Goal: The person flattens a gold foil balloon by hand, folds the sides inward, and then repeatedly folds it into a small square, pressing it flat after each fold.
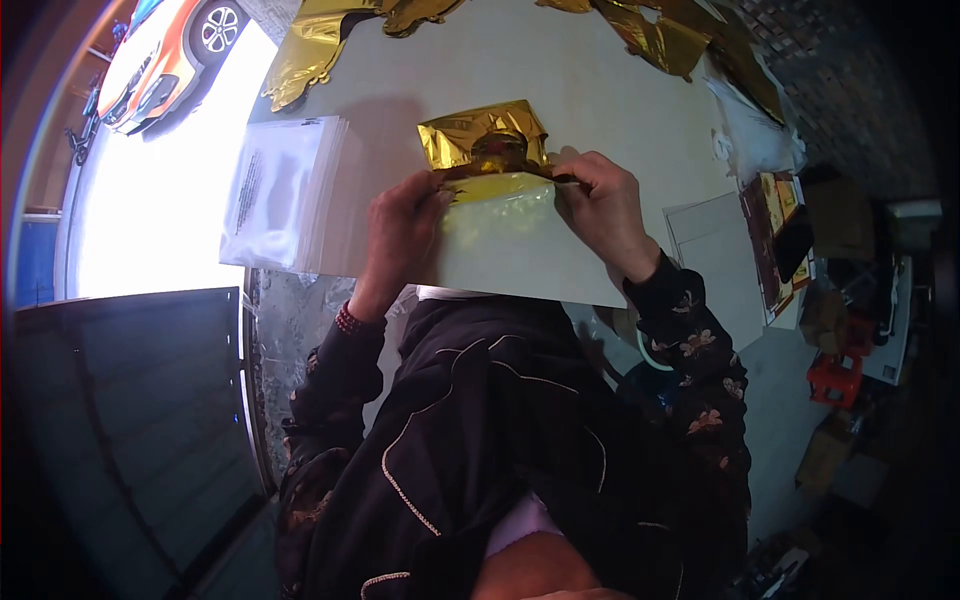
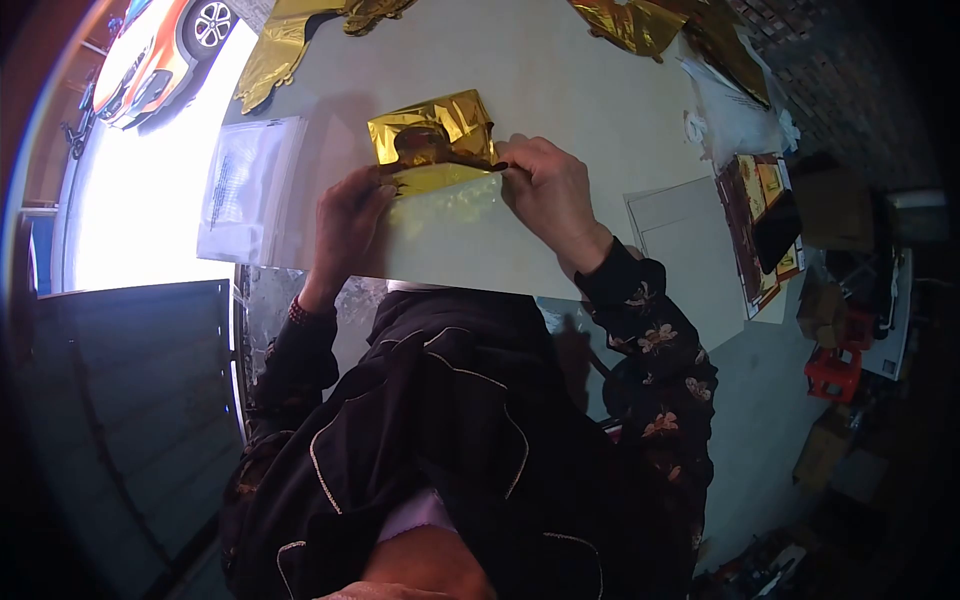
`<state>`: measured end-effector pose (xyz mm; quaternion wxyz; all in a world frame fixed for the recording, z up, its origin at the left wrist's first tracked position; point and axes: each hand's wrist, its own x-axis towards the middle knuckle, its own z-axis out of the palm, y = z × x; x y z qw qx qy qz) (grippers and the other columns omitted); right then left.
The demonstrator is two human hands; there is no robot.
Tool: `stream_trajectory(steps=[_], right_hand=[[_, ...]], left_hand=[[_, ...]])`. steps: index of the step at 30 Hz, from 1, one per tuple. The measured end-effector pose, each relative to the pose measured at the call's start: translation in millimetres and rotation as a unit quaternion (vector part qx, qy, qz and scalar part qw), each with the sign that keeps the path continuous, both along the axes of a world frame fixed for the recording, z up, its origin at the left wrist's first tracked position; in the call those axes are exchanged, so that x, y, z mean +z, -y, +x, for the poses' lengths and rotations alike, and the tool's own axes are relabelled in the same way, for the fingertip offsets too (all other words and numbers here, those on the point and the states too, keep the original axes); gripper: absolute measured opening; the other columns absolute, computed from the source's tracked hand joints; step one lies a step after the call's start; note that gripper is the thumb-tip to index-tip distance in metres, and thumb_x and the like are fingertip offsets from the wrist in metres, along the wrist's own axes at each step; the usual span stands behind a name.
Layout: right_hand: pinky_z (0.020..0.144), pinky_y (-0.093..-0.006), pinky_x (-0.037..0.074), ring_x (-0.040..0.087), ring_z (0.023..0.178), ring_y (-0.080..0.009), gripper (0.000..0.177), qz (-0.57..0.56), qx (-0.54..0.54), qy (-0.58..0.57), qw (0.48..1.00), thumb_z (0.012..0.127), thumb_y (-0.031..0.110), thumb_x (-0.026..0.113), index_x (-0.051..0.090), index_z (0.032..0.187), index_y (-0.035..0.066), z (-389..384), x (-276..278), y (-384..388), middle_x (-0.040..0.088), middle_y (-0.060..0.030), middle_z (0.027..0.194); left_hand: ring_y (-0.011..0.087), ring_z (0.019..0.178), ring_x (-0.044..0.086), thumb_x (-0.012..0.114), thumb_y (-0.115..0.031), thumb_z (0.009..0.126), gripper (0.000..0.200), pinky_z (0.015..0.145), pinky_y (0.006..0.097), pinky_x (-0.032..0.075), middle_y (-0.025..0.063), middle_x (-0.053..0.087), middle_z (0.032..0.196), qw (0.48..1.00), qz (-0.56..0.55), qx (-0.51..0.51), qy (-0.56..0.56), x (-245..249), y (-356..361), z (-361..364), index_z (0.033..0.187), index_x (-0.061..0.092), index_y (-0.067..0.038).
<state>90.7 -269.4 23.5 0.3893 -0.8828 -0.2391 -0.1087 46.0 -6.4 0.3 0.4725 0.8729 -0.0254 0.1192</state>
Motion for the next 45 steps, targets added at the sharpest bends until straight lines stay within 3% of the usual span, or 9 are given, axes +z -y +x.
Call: stream_trajectory(steps=[8, 11, 14, 17, 24, 32, 35, 38, 45], right_hand=[[0.072, -0.0283, 0.053, 0.067, 0.08, -0.0206, 0.031, 0.019, 0.018, -0.013, 1.0, 0.075, -0.01, 0.067, 0.07, 0.104, 0.001, -1.0, -1.2, 4.0, 0.067, -0.011, 0.102], [0.072, -0.0319, 0.055, 0.068, 0.08, -0.022, 0.032, 0.025, 0.086, -0.03, 0.996, 0.079, -0.002, 0.068, 0.072, 0.109, 0.006, 4.0, -14.4, 13.4, 0.068, -0.0078, 0.11], [0.082, -0.0257, 0.052, 0.063, 0.097, -0.0151, 0.039, 0.074, 0.162, -0.12, 0.977, 0.076, -0.012, 0.067, 0.07, 0.113, -0.001, 7.1, -16.7, 21.1, 0.063, -0.0094, 0.111], [0.074, -0.0259, 0.052, 0.065, 0.085, -0.0155, 0.026, 0.097, 0.17, -0.086, 0.977, 0.084, -0.002, 0.068, 0.071, 0.11, 0.0, 2.8, -11.2, 19.7, 0.065, -0.0081, 0.107], [0.064, -0.0316, 0.047, 0.059, 0.073, -0.0187, 0.01, 0.101, 0.1, -0.132, 0.981, 0.088, 0.008, 0.071, 0.068, 0.093, -0.001, -0.1, -14.4, 3.8, 0.061, -0.008, 0.084], [0.058, -0.0417, 0.045, 0.059, 0.056, -0.0294, 0.028, -0.007, -0.018, -0.171, 0.985, 0.088, 0.025, 0.072, 0.064, 0.074, 0.001, 8.3, -1.8, -9.8, 0.059, -0.0135, 0.061], [0.058, -0.0349, 0.043, 0.05, 0.054, -0.0168, 0.027, -0.06, -0.04, -0.169, 0.983, 0.09, 0.022, 0.072, 0.066, 0.079, -0.002, 8.5, 5.9, -10.7, 0.055, -0.0101, 0.058], [0.059, -0.0418, 0.047, 0.062, 0.059, -0.0297, 0.032, -0.081, -0.061, -0.168, 0.981, 0.087, 0.03, 0.073, 0.066, 0.07, 0.003, 12.2, 7.4, -12.5, 0.062, -0.0119, 0.061], [0.06, -0.0412, 0.049, 0.065, 0.062, -0.0295, 0.03, -0.123, -0.079, -0.171, 0.974, 0.087, 0.033, 0.073, 0.069, 0.076, 0.005, 18.4, 12.0, -16.1, 0.064, -0.0102, 0.061]], left_hand=[[0.0315, 0.076, 0.071, 0.071, -0.012, 0.087, 0.014, 0.07, 0.038, 0.053, 0.0181, 0.07, 0.082, 1.0, -0.008, -0.008, -0.007, -0.9, -1.5, -6.8, 0.097, 0.069, -0.002], [0.0314, 0.075, 0.071, 0.071, -0.012, 0.088, 0.014, 0.069, 0.0376, 0.053, 0.018, 0.069, 0.081, 1.0, 0.006, -0.004, -0.006, 3.2, -2.2, -7.2, 0.097, 0.069, -0.002], [0.0314, 0.075, 0.071, 0.071, -0.012, 0.088, 0.014, 0.069, 0.0376, 0.052, 0.0181, 0.069, 0.08, 1.0, 0.003, -0.001, -0.009, 5.1, -2.8, -6.6, 0.097, 0.069, -0.002], [0.0286, 0.073, 0.07, 0.071, -0.012, 0.088, 0.014, 0.068, 0.0368, 0.052, 0.0176, 0.069, 0.079, 1.0, -0.006, -0.001, -0.007, 2.2, -4.3, -5.5, 0.096, 0.068, -0.001], [0.0229, 0.069, 0.069, 0.071, -0.014, 0.089, 0.015, 0.067, 0.0352, 0.051, 0.0161, 0.069, 0.076, 0.998, -0.026, 0.009, -0.052, 12.2, -0.1, -6.7, 0.094, 0.068, 0.0], [0.0273, 0.08, 0.074, 0.072, -0.016, 0.087, 0.025, 0.075, 0.0386, 0.054, 0.0115, 0.075, 0.082, 0.995, 0.034, 0.079, -0.044, 16.0, 7.9, -6.0, 0.106, 0.063, -0.003], [0.0278, 0.083, 0.074, 0.072, -0.014, 0.086, 0.036, 0.077, 0.0383, 0.055, 0.0108, 0.075, 0.084, 0.994, 0.028, 0.076, -0.079, 19.7, 6.9, -5.6, 0.117, 0.056, -0.003], [0.0288, 0.083, 0.074, 0.07, -0.012, 0.087, 0.04, 0.077, 0.0392, 0.055, 0.0118, 0.075, 0.086, 0.994, 0.014, 0.072, -0.086, 17.2, 6.3, -5.6, 0.121, 0.052, -0.004], [0.0292, 0.08, 0.072, 0.067, -0.008, 0.087, 0.041, 0.075, 0.0421, 0.054, 0.0108, 0.072, 0.084, 0.994, 0.04, 0.058, -0.08, 17.9, 8.6, -4.4, 0.124, 0.049, -0.004]])
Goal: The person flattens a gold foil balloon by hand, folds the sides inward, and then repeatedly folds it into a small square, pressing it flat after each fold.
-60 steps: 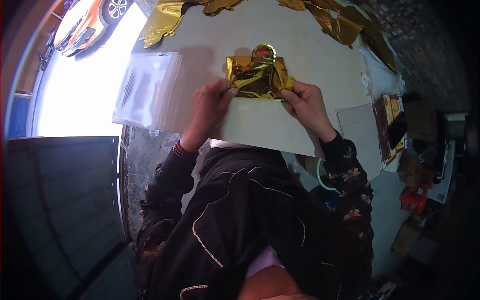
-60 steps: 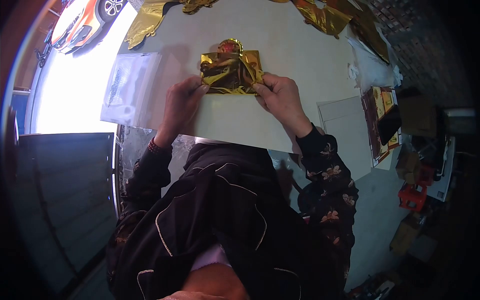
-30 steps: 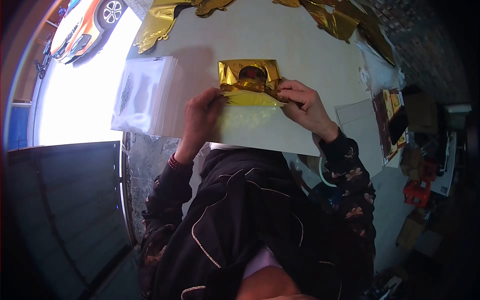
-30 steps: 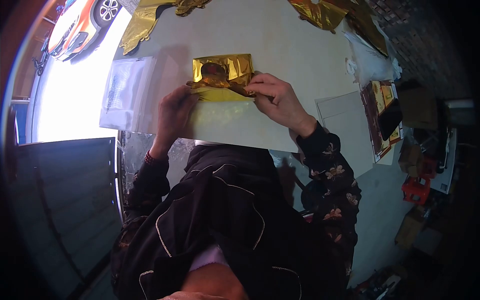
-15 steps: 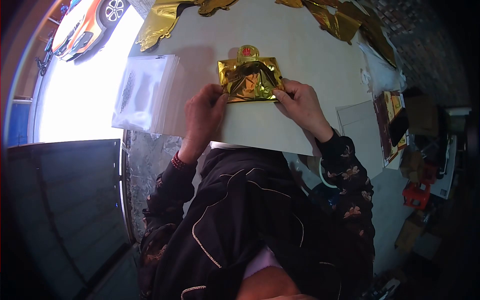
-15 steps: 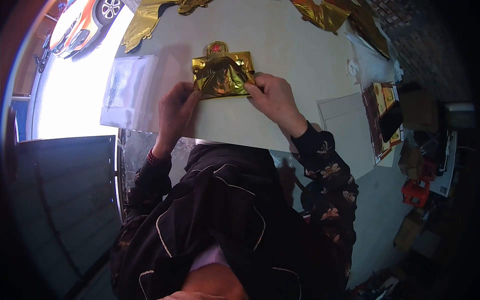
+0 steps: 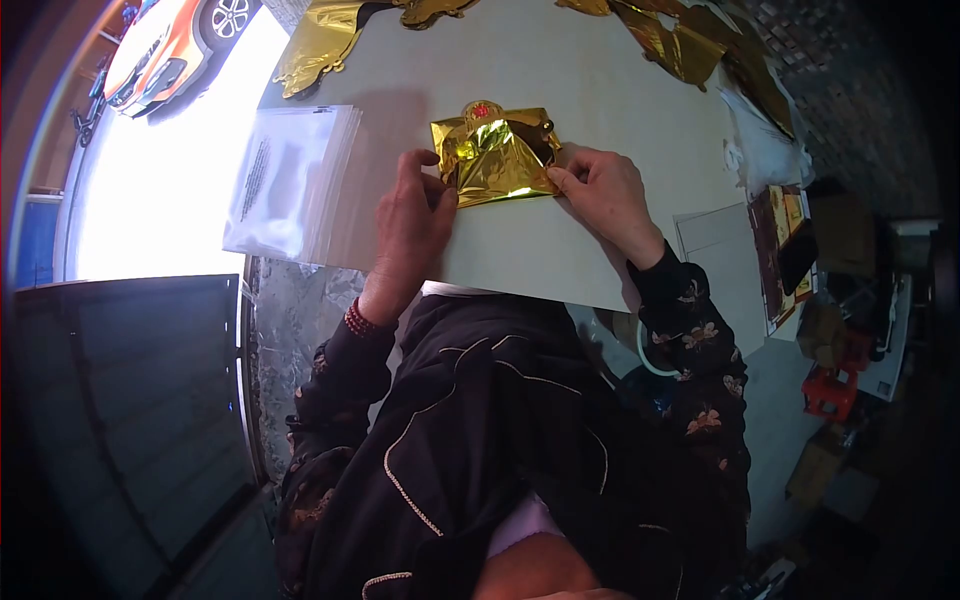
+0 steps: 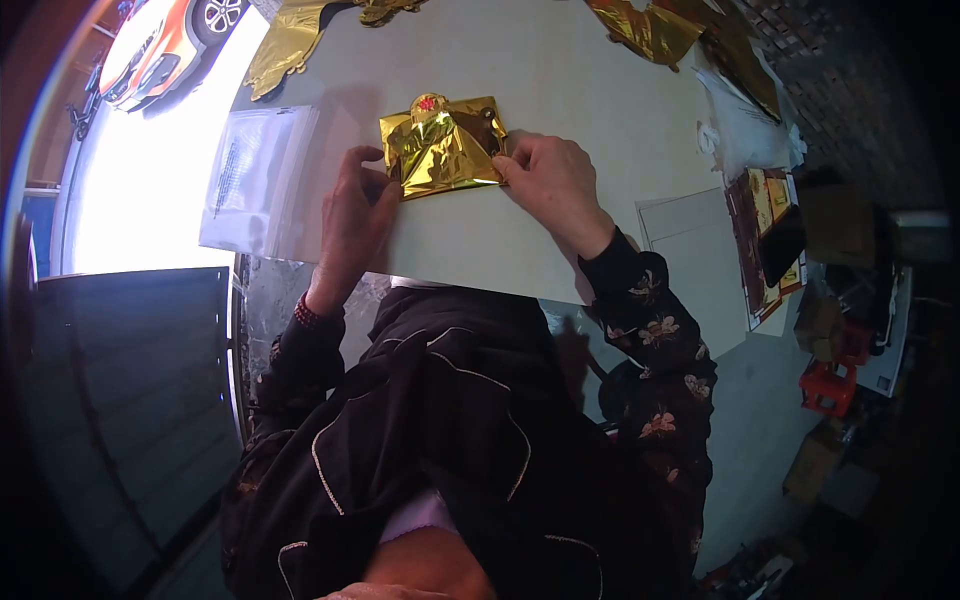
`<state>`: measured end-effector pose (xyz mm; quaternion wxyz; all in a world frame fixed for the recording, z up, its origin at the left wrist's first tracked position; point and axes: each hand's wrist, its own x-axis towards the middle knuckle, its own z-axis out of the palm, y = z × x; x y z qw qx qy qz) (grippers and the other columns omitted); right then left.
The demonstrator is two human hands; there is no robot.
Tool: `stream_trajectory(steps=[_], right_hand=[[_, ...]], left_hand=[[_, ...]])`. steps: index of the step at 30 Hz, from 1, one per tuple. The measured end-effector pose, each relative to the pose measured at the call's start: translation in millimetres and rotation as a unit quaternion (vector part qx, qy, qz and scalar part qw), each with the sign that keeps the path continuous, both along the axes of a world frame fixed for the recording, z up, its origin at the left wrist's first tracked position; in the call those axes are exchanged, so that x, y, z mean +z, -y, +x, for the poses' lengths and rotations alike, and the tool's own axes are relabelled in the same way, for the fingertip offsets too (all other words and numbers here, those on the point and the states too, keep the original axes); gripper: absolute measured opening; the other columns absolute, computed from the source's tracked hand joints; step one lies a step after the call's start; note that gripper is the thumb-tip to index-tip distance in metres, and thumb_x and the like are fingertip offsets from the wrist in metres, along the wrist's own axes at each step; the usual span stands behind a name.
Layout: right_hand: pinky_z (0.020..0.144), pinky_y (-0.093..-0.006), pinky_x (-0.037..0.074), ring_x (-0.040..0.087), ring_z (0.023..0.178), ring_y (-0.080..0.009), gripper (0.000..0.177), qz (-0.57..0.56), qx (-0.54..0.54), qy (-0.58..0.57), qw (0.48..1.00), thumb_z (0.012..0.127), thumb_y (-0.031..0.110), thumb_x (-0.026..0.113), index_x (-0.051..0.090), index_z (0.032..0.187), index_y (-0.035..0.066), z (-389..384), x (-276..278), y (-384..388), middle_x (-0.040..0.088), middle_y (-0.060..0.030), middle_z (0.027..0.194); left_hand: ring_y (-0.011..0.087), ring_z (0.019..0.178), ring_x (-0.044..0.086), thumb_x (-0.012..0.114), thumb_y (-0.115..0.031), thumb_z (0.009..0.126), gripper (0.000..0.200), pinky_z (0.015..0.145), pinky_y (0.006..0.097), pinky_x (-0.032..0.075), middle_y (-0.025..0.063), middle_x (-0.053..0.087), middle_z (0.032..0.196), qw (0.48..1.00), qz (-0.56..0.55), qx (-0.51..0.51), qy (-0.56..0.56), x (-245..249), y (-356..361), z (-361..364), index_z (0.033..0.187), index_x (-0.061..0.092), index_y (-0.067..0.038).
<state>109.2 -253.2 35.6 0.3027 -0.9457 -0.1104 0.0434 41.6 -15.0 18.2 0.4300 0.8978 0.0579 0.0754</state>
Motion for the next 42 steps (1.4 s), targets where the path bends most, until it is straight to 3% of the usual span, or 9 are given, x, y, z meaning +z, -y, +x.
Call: stream_trajectory(steps=[5, 8, 11, 17, 23, 29, 35, 38, 42], right_hand=[[0.068, -0.0389, 0.053, 0.068, 0.072, -0.0273, 0.023, 0.122, -0.045, -0.02, 0.991, 0.085, 0.025, 0.077, 0.07, 0.093, 0.005, -3.9, -2.9, 2.2, 0.069, -0.0105, 0.077], [0.082, -0.0366, 0.055, 0.067, 0.094, -0.0262, 0.043, 0.149, 0.034, 0.228, 0.962, 0.082, 0.021, 0.08, 0.065, 0.12, 0.005, -2.0, -9.9, 1.1, 0.068, -0.0132, 0.106], [0.095, -0.0375, 0.052, 0.061, 0.111, -0.0296, 0.065, 0.172, 0.114, 0.187, 0.96, 0.082, 0.019, 0.079, 0.054, 0.14, 0.006, 3.7, -19.2, 3.5, 0.061, -0.0142, 0.125], [0.094, -0.0388, 0.05, 0.062, 0.112, -0.0313, 0.061, 0.169, 0.069, 0.094, 0.979, 0.086, 0.019, 0.075, 0.052, 0.14, 0.003, 5.2, -30.8, -2.5, 0.069, -0.015, 0.115], [0.077, -0.034, 0.054, 0.073, 0.084, -0.0227, 0.043, 0.26, -0.01, 0.037, 0.965, 0.089, 0.017, 0.071, 0.061, 0.127, 0.0, 15.3, -26.4, -18.7, 0.077, -0.0133, 0.095], [0.071, -0.0374, 0.055, 0.073, 0.075, -0.0241, 0.039, 0.121, -0.027, 0.053, 0.991, 0.086, 0.016, 0.072, 0.064, 0.123, 0.006, 20.3, -14.4, -27.6, 0.076, -0.0065, 0.087], [0.071, -0.0398, 0.055, 0.072, 0.076, -0.0271, 0.038, 0.094, -0.02, 0.055, 0.994, 0.084, 0.016, 0.074, 0.067, 0.121, 0.01, 22.7, -13.2, -29.3, 0.076, -0.0058, 0.086], [0.071, -0.0405, 0.055, 0.072, 0.076, -0.0275, 0.038, 0.08, -0.021, 0.062, 0.995, 0.083, 0.016, 0.074, 0.067, 0.121, 0.01, 22.6, -13.3, -30.1, 0.076, -0.0056, 0.086], [0.072, -0.0401, 0.056, 0.072, 0.077, -0.0276, 0.037, 0.085, -0.026, 0.055, 0.995, 0.083, 0.016, 0.074, 0.068, 0.12, 0.011, 23.0, -12.3, -30.8, 0.075, -0.0056, 0.086]], left_hand=[[0.0295, 0.079, 0.072, 0.067, -0.007, 0.086, 0.042, 0.075, 0.0428, 0.053, 0.0107, 0.071, 0.083, 1.0, -0.015, -0.005, 0.003, -0.5, -1.3, 0.4, 0.124, 0.05, -0.004], [0.0295, 0.079, 0.071, 0.066, -0.007, 0.086, 0.041, 0.075, 0.0427, 0.053, 0.011, 0.072, 0.084, 1.0, -0.006, -0.006, 0.005, 0.1, -1.8, -0.1, 0.124, 0.05, -0.004], [0.0297, 0.08, 0.072, 0.066, -0.008, 0.087, 0.04, 0.076, 0.0426, 0.053, 0.0113, 0.072, 0.085, 1.0, -0.01, -0.003, 0.008, -0.8, -1.7, -0.2, 0.123, 0.05, -0.003], [0.0304, 0.08, 0.072, 0.066, -0.008, 0.087, 0.04, 0.075, 0.0431, 0.053, 0.0123, 0.072, 0.085, 1.0, -0.01, -0.002, 0.005, -1.2, -1.7, 0.4, 0.123, 0.05, -0.003], [0.0312, 0.078, 0.072, 0.066, -0.007, 0.087, 0.039, 0.073, 0.0428, 0.054, 0.0133, 0.072, 0.084, 1.0, -0.012, -0.001, 0.013, -1.6, -1.8, 1.7, 0.123, 0.05, -0.003], [0.0318, 0.075, 0.071, 0.066, -0.007, 0.087, 0.04, 0.072, 0.0436, 0.054, 0.0131, 0.07, 0.081, 1.0, 0.004, -0.004, 0.015, -3.6, -1.3, 4.5, 0.123, 0.05, -0.003], [0.0326, 0.114, 0.06, 0.067, -0.007, 0.085, 0.043, 0.084, 0.0441, 0.052, 0.0183, 0.058, 0.118, 0.987, 0.14, 0.01, 0.077, -7.6, 10.7, 4.6, 0.125, 0.053, -0.004], [0.0338, 0.131, 0.048, 0.072, -0.015, 0.086, 0.054, 0.105, 0.0461, 0.042, 0.0168, 0.053, 0.135, 0.949, 0.234, -0.033, 0.209, -13.5, 21.8, 8.4, 0.137, 0.052, -0.01], [0.0338, 0.145, 0.034, 0.068, -0.026, 0.091, 0.064, 0.118, 0.0465, 0.028, 0.011, 0.044, 0.152, 0.915, 0.306, -0.17, 0.199, -3.4, 38.7, 21.8, 0.149, 0.044, -0.011]])
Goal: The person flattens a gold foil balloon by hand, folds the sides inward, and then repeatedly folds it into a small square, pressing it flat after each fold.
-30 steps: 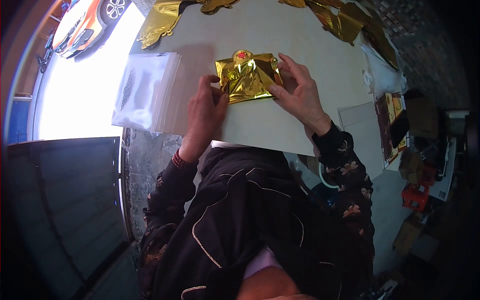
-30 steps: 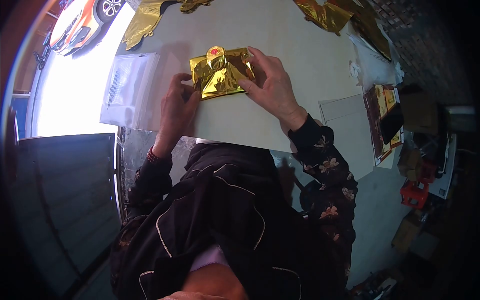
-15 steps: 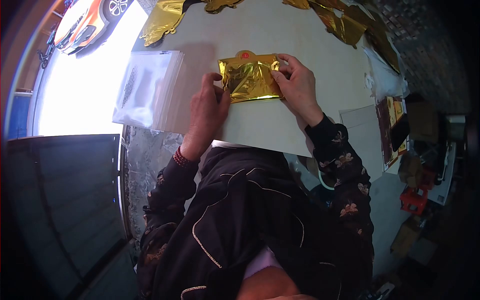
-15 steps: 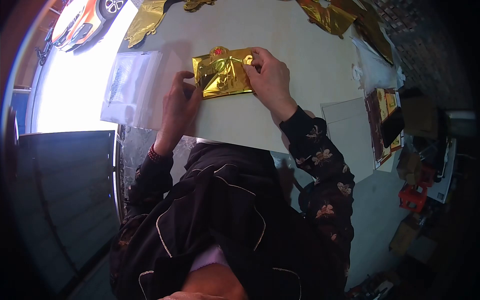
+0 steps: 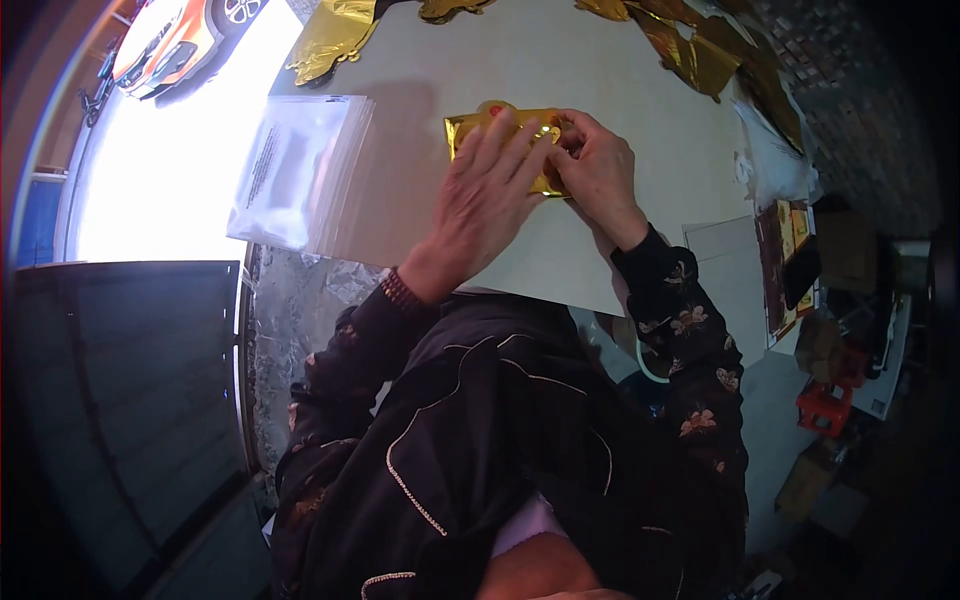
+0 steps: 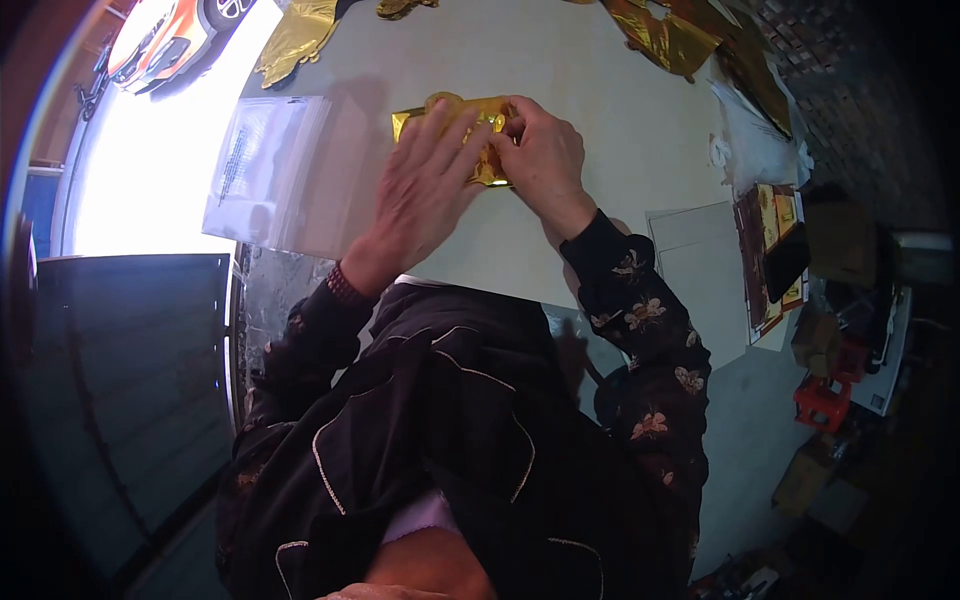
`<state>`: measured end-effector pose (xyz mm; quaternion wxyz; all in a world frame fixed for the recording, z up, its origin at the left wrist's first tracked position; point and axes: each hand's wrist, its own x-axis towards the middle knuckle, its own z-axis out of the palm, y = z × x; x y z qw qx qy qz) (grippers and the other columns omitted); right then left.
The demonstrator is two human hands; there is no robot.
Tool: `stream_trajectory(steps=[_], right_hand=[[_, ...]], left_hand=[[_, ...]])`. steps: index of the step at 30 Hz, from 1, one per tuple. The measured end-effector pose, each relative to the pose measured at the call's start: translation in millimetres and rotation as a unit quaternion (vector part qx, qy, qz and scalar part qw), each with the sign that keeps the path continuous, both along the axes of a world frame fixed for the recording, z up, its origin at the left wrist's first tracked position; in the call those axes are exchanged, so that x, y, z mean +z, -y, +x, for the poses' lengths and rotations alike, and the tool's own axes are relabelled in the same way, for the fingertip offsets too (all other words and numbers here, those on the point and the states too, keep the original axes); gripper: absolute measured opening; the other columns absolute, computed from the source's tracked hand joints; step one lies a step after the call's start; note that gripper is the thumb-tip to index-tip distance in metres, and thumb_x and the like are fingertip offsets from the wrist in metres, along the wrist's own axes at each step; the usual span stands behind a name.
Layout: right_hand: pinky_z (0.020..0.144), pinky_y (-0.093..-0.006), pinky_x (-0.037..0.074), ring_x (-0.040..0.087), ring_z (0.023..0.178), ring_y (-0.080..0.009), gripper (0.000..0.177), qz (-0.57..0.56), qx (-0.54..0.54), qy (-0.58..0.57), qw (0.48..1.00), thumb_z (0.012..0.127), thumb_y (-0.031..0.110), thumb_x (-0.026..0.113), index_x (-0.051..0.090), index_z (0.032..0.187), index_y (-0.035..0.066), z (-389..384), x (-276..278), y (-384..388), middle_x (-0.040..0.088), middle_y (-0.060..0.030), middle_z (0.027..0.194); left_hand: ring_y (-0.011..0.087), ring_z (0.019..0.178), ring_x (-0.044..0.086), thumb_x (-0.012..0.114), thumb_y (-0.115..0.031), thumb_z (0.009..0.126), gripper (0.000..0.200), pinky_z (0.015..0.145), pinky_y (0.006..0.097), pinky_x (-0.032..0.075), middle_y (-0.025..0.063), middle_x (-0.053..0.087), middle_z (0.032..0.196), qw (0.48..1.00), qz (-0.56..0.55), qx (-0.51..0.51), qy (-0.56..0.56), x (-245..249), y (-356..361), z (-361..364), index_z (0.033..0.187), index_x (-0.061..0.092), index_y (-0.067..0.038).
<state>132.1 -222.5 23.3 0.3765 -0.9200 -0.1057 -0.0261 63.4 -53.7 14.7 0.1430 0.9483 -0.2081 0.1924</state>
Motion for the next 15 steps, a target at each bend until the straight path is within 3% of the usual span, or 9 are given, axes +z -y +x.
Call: stream_trajectory(steps=[5, 11, 14, 15], right_hand=[[0.072, -0.0386, 0.056, 0.073, 0.078, -0.026, 0.037, 0.006, -0.001, -0.008, 1.0, 0.083, 0.017, 0.075, 0.068, 0.119, 0.011, 2.7, -2.0, 1.7, 0.075, -0.0062, 0.086], [0.069, -0.0383, 0.055, 0.069, 0.068, -0.0251, 0.039, 0.031, -0.001, 0.005, 0.999, 0.083, 0.014, 0.075, 0.068, 0.121, 0.008, 4.2, 0.5, 7.6, 0.073, -0.0054, 0.08], [0.076, -0.0393, 0.055, 0.069, 0.079, -0.0264, 0.04, 0.02, 0.005, -0.045, 0.999, 0.084, 0.012, 0.073, 0.066, 0.123, 0.006, 3.0, 12.5, 7.0, 0.073, -0.0085, 0.094], [0.082, -0.0401, 0.053, 0.067, 0.089, -0.028, 0.042, 0.004, 0.025, 0.036, 0.999, 0.086, 0.012, 0.072, 0.064, 0.126, 0.005, 3.1, 7.8, 8.5, 0.071, -0.0104, 0.103]], left_hand=[[0.0341, 0.15, 0.028, 0.053, -0.042, 0.1, 0.064, 0.122, 0.05, 0.02, 0.0106, 0.037, 0.159, 0.995, 0.002, -0.019, -0.093, -18.1, -1.8, 15.3, 0.154, 0.038, -0.012], [0.0353, 0.15, 0.026, 0.044, -0.045, 0.103, 0.06, 0.122, 0.0525, 0.018, 0.0119, 0.036, 0.16, 0.993, 0.02, -0.021, -0.113, -18.0, -7.1, 15.1, 0.155, 0.037, -0.015], [0.0355, 0.15, 0.026, 0.044, -0.045, 0.103, 0.059, 0.122, 0.0529, 0.019, 0.0117, 0.035, 0.16, 0.993, 0.032, -0.021, -0.11, -16.7, -6.7, 15.0, 0.155, 0.038, -0.016], [0.0355, 0.15, 0.026, 0.044, -0.044, 0.103, 0.059, 0.121, 0.053, 0.019, 0.0118, 0.035, 0.16, 0.993, 0.034, -0.022, -0.107, -16.4, -6.4, 15.1, 0.155, 0.038, -0.016]])
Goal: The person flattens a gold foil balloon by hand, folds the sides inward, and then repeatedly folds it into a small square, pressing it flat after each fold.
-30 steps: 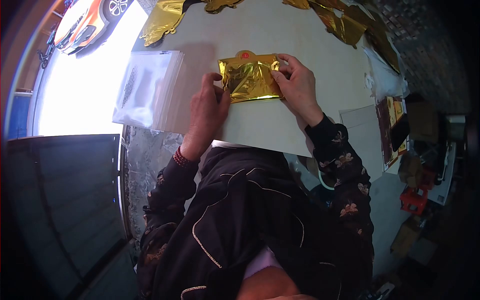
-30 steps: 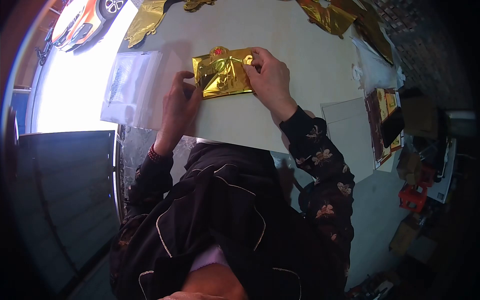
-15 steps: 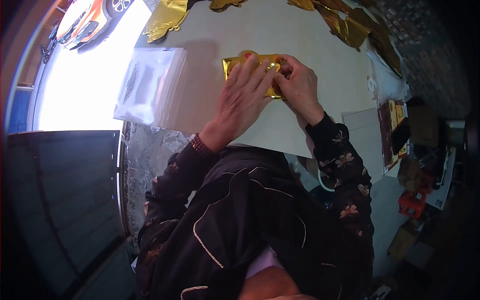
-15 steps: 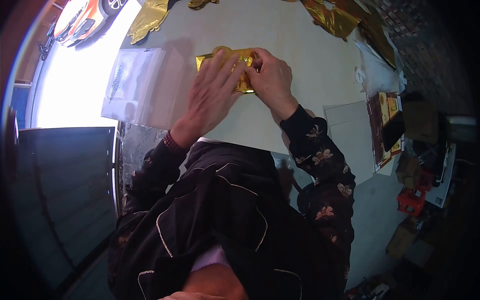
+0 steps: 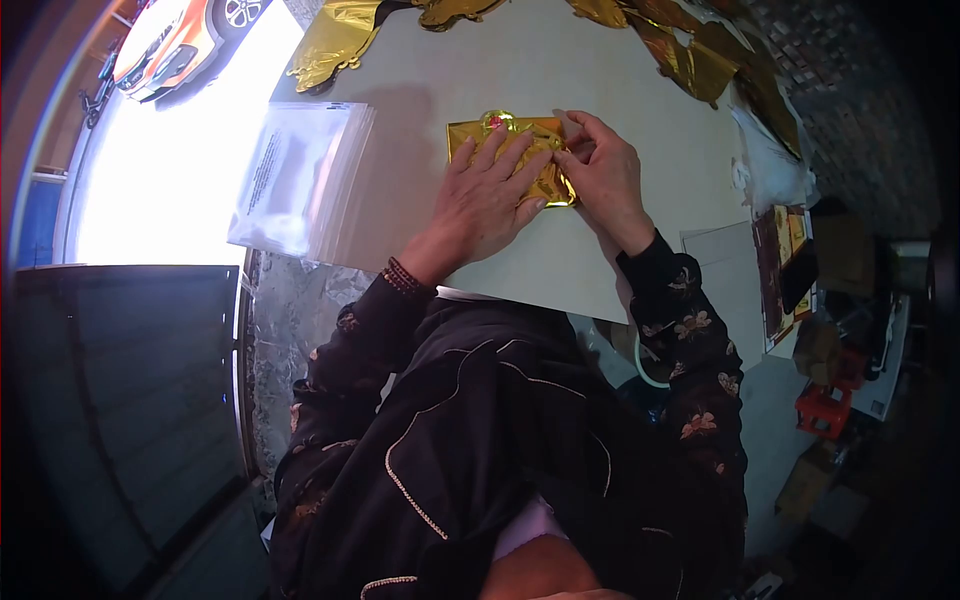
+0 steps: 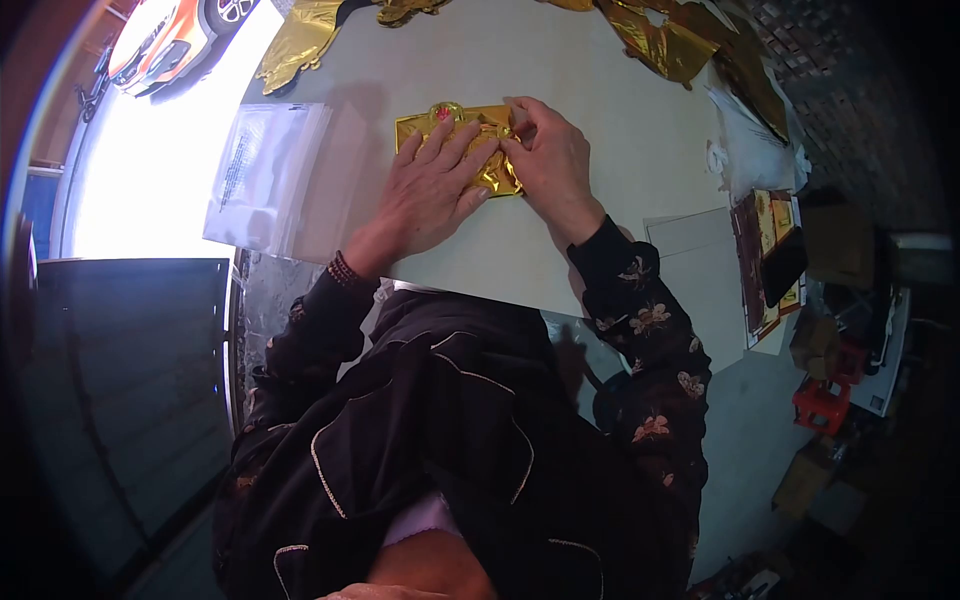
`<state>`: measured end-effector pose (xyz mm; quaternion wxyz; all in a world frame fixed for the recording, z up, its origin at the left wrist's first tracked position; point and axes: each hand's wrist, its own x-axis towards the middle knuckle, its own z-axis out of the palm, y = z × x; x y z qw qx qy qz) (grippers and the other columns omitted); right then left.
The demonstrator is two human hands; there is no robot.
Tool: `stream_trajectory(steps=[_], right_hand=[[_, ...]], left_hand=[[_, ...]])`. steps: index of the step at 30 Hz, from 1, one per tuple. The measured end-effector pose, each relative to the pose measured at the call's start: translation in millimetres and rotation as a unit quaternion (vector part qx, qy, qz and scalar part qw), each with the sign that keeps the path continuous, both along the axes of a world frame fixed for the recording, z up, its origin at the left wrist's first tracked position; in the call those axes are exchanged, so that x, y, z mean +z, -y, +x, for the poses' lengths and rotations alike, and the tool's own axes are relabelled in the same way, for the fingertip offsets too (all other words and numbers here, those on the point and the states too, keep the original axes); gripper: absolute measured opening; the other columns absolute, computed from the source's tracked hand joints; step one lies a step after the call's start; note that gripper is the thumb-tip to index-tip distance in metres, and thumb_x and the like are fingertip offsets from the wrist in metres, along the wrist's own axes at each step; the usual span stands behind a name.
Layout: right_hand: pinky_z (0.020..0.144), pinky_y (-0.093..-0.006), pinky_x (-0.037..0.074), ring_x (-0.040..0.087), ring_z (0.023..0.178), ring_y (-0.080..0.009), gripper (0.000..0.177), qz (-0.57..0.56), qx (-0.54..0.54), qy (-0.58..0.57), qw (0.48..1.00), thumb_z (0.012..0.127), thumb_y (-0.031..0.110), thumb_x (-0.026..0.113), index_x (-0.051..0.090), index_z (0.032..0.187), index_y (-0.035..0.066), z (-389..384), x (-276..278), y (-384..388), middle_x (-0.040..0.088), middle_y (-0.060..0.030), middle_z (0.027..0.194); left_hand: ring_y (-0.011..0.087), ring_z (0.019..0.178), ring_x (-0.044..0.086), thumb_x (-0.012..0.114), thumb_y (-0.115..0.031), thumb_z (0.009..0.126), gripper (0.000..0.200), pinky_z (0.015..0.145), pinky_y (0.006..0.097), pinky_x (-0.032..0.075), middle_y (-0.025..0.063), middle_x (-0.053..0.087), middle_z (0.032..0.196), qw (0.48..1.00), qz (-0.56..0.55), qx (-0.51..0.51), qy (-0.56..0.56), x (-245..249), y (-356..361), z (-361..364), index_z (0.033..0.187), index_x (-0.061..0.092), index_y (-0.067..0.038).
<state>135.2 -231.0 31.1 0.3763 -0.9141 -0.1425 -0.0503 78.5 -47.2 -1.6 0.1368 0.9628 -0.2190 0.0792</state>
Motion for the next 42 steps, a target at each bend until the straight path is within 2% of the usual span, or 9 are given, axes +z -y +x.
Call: stream_trajectory(steps=[2, 5, 8, 11, 17, 23, 32, 35, 42], right_hand=[[0.094, -0.0416, 0.05, 0.064, 0.109, -0.0311, 0.046, -0.032, 0.04, 0.162, 0.985, 0.089, 0.013, 0.069, 0.059, 0.132, 0.004, -0.2, -15.6, 3.8, 0.067, -0.0142, 0.121], [0.112, -0.0472, 0.036, 0.044, 0.137, -0.0358, 0.054, -0.113, 0.141, 0.232, 0.956, 0.095, 0.023, 0.062, 0.048, 0.143, 0.001, -3.1, -17.2, -0.5, 0.051, -0.0176, 0.145], [0.12, -0.0516, 0.025, 0.032, 0.147, -0.0352, 0.065, -0.192, 0.194, 0.161, 0.949, 0.101, 0.039, 0.052, 0.038, 0.151, 0.0, -15.7, -30.9, 4.0, 0.041, -0.0185, 0.154], [0.121, -0.0547, 0.019, 0.026, 0.15, -0.0338, 0.071, -0.233, 0.188, 0.117, 0.947, 0.103, 0.049, 0.044, 0.032, 0.154, 0.001, -11.3, -35.4, 16.7, 0.034, -0.0176, 0.159], [0.122, -0.0556, 0.014, 0.024, 0.151, -0.0323, 0.073, -0.278, 0.153, 0.104, 0.943, 0.104, 0.051, 0.04, 0.027, 0.156, 0.002, -11.3, -36.7, 26.9, 0.03, -0.016, 0.162], [0.122, -0.0553, 0.013, 0.024, 0.151, -0.0323, 0.071, -0.281, 0.15, 0.098, 0.943, 0.105, 0.05, 0.038, 0.028, 0.156, 0.003, -13.1, -34.0, 24.8, 0.03, -0.0156, 0.162], [0.121, -0.0536, 0.021, 0.026, 0.15, -0.0319, 0.062, -0.202, 0.161, 0.153, 0.954, 0.102, 0.029, 0.047, 0.029, 0.156, 0.003, -10.6, -13.4, 10.3, 0.033, -0.0158, 0.159], [0.122, -0.0511, 0.021, 0.026, 0.15, -0.031, 0.06, -0.202, 0.203, 0.142, 0.947, 0.104, 0.031, 0.044, 0.03, 0.155, 0.003, -6.7, -20.9, 2.7, 0.033, -0.0153, 0.159], [0.123, -0.05, 0.018, 0.026, 0.151, -0.0305, 0.061, -0.251, 0.211, 0.12, 0.937, 0.104, 0.039, 0.04, 0.034, 0.155, 0.005, -5.7, -31.9, 9.4, 0.032, -0.0145, 0.161]], left_hand=[[0.0354, 0.15, 0.026, 0.045, -0.044, 0.103, 0.06, 0.121, 0.0534, 0.02, 0.012, 0.035, 0.16, 1.0, 0.001, -0.002, 0.004, -0.3, 0.0, 0.0, 0.154, 0.038, -0.015], [0.033, 0.149, 0.031, 0.049, -0.046, 0.1, 0.062, 0.12, 0.0521, 0.021, 0.0109, 0.041, 0.157, 1.0, 0.005, 0.01, 0.025, -6.7, 0.2, 1.0, 0.151, 0.043, -0.011], [0.0326, 0.148, 0.032, 0.048, -0.044, 0.1, 0.061, 0.12, 0.052, 0.022, 0.0112, 0.042, 0.156, 0.999, -0.001, 0.018, 0.033, -9.4, 1.2, 2.3, 0.15, 0.044, -0.008], [0.0323, 0.147, 0.034, 0.048, -0.04, 0.101, 0.058, 0.119, 0.0513, 0.023, 0.0114, 0.043, 0.156, 0.999, -0.009, 0.011, 0.04, -6.0, -0.4, 0.6, 0.149, 0.045, -0.008], [0.0342, 0.148, 0.031, 0.047, -0.035, 0.101, 0.059, 0.12, 0.0492, 0.023, 0.0122, 0.04, 0.157, 0.998, -0.063, 0.023, -0.005, -8.6, -1.4, 6.3, 0.152, 0.04, -0.008], [0.0319, 0.15, 0.029, 0.05, -0.034, 0.1, 0.059, 0.121, 0.0464, 0.024, 0.0109, 0.038, 0.159, 0.999, 0.007, 0.033, 0.03, -4.9, 4.0, 11.7, 0.152, 0.04, -0.009], [0.0338, 0.15, 0.028, 0.054, -0.032, 0.098, 0.068, 0.121, 0.0468, 0.023, 0.0162, 0.036, 0.159, 0.998, -0.044, 0.033, 0.035, -7.2, 2.5, 9.6, 0.154, 0.032, 0.0], [0.0343, 0.15, 0.028, 0.055, -0.03, 0.097, 0.071, 0.121, 0.0471, 0.023, 0.0192, 0.036, 0.158, 0.994, -0.088, 0.036, 0.046, -11.2, 0.9, 9.8, 0.154, 0.029, 0.003], [0.0347, 0.149, 0.029, 0.052, -0.029, 0.098, 0.069, 0.121, 0.0479, 0.022, 0.021, 0.036, 0.157, 0.996, -0.045, 0.071, 0.037, -8.6, -8.1, 5.3, 0.153, 0.028, 0.004]])
